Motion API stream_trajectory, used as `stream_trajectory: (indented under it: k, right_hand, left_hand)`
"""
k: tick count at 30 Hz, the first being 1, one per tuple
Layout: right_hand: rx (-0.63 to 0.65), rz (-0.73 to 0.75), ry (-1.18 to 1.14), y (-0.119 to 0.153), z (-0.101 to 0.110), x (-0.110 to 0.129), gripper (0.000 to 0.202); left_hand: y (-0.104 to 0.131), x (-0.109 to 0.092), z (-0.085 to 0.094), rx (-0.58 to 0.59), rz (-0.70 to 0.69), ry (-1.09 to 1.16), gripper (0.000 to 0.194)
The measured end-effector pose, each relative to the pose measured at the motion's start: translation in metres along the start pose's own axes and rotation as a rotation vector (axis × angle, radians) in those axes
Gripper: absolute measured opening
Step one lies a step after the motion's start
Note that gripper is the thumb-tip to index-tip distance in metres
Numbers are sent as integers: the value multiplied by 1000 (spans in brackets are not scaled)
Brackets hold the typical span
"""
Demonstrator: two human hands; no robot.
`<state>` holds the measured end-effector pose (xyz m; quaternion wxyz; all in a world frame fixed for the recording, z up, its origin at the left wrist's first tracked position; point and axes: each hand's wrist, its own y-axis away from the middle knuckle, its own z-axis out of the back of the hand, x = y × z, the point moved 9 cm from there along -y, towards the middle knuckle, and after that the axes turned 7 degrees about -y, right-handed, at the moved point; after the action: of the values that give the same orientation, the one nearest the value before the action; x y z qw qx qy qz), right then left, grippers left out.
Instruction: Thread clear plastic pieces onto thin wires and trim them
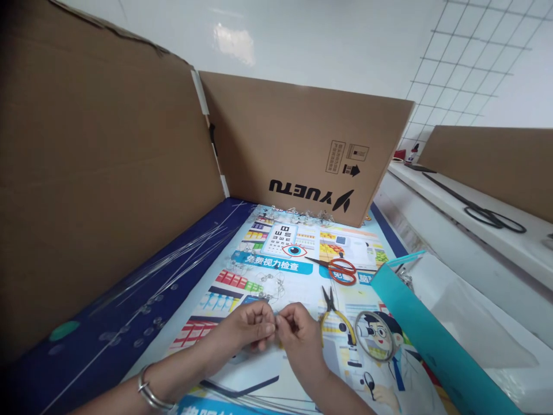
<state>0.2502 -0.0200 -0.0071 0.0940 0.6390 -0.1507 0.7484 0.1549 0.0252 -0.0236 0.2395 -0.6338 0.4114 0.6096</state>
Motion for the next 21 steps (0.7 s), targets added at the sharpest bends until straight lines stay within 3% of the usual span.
stream_trajectory:
  k: [10,15,21]
  right_hand:
    - [80,67,17,-3,-1,11,13]
    - [152,-154,-225,-1,-11,-9,18]
    - [173,-207,-262,-1,-12,-10,25]
  left_hand:
    - [1,-6,-4,102,-25,-8,21]
    - [0,-3,0,106,11,-73,23]
    - [0,-4,6,119,32,-83,24]
